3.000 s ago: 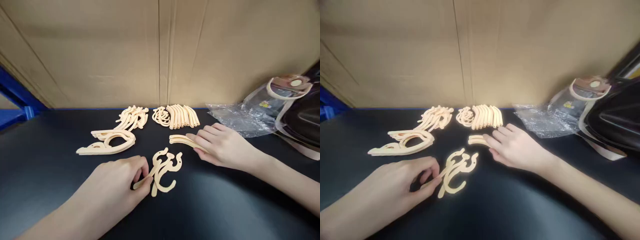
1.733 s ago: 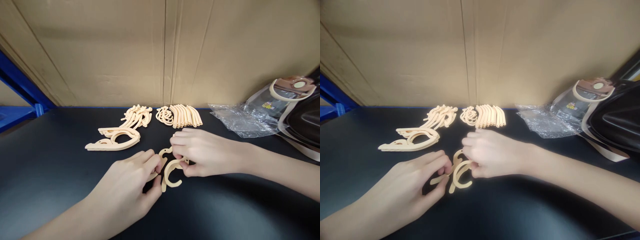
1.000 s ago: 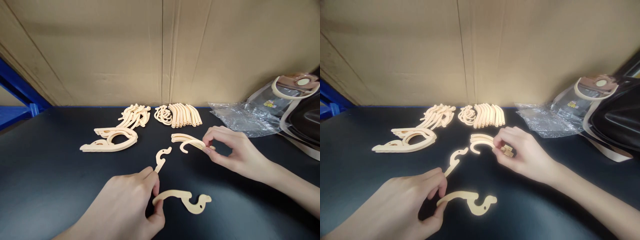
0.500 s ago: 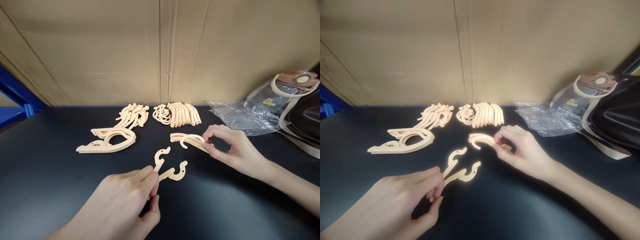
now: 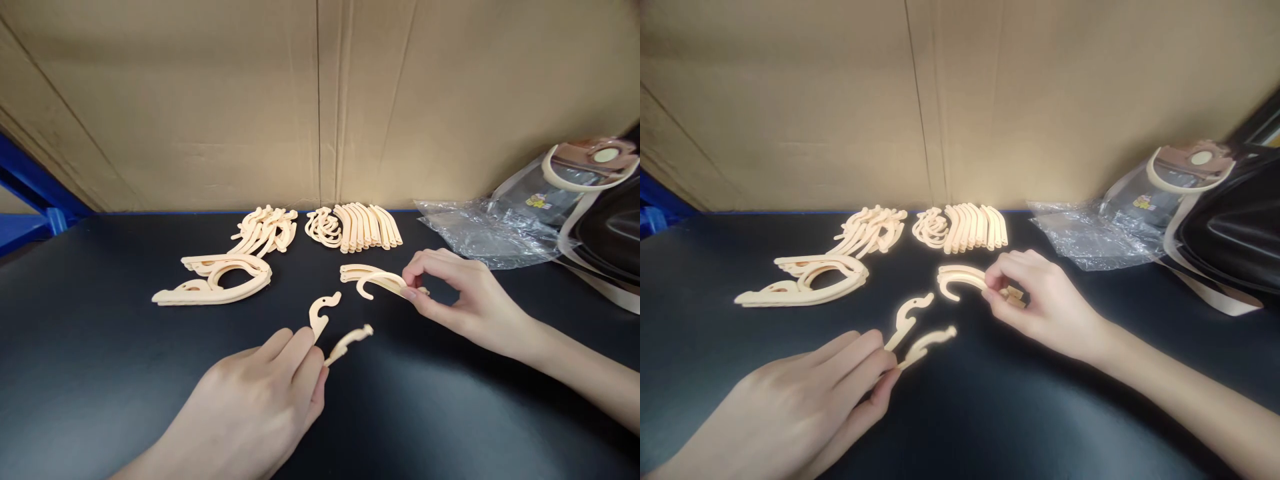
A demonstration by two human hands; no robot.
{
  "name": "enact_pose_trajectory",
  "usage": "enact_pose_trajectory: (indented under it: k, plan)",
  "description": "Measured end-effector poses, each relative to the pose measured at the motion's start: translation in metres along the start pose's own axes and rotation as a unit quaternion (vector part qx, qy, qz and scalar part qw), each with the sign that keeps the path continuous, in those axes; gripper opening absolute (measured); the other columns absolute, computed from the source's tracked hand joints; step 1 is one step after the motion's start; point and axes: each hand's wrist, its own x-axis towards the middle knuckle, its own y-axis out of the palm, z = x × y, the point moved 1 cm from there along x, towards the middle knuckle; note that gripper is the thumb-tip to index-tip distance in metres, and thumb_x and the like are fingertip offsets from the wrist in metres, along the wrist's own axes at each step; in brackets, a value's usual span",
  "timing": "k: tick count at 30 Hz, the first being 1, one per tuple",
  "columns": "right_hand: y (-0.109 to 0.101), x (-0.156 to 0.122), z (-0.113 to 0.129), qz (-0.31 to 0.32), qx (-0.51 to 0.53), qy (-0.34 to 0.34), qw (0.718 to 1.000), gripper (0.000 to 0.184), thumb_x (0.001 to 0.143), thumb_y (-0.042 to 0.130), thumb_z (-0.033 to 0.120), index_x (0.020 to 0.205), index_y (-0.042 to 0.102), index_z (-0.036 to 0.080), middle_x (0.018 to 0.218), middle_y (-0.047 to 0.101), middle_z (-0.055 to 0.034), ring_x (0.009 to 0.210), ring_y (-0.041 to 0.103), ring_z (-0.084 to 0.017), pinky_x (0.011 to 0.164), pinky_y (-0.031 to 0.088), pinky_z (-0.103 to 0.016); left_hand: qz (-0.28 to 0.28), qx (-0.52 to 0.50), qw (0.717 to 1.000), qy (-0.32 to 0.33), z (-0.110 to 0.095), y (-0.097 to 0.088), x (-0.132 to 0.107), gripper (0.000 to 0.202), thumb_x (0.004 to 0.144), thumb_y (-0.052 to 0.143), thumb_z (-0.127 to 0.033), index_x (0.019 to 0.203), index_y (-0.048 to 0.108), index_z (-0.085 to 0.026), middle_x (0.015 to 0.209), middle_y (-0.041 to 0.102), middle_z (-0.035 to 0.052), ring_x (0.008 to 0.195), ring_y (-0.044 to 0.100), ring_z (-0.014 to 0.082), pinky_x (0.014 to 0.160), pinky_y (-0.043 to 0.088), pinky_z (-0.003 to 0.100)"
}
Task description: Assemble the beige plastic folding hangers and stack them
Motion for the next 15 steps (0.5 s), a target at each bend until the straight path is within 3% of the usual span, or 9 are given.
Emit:
enact_pose_trajectory:
  k: [4, 11, 15]
  plan:
    - [0.0, 0.001, 0.0, -0.006, -0.003, 0.0, 1.0, 0.01, 0.093, 0.057, 0.024, 0.083, 0.057, 0.022, 0.077, 0.061, 0.0005, 0.071, 0.053, -0.016, 0.071, 0.041, -0.033, -0.008, -0.017, 0.999, -0.028, 0.001, -0.002, -0.002, 0.039, 0.092, 0.035, -0.007, 0.065, 0.061, -0.02, 0.062, 0.059, -0.0011, 0.051, 0.059, 0.0147, 0.043, 0.037, 0.031]
    - [0.002, 0.001, 0.001, 0.002, 0.003, 0.0, 1.0, 0.009, 0.094, 0.057, 0.024, 0.084, 0.057, 0.022, 0.078, 0.061, 0.0005, 0.071, 0.053, -0.016, 0.071, 0.041, -0.034, 0.006, -0.08, 0.982, -0.172, 0.011, -0.001, 0.001, 0.024, 0.087, 0.045, -0.016, 0.066, 0.053, -0.021, 0.061, 0.056, -0.0045, 0.049, 0.056, 0.0107, 0.043, 0.033, 0.024]
    - [0.003, 0.0, 0.001, 0.004, 0.007, -0.003, 1.0, 0.01, 0.094, 0.057, 0.023, 0.084, 0.057, 0.022, 0.078, 0.06, 0.001, 0.071, 0.053, -0.016, 0.072, 0.04, -0.034, 0.011, -0.069, 0.979, -0.192, 0.013, 0.001, 0.002, 0.021, 0.086, 0.048, -0.018, 0.065, 0.049, -0.022, 0.059, 0.055, -0.0053, 0.048, 0.055, 0.0114, 0.043, 0.032, 0.023]
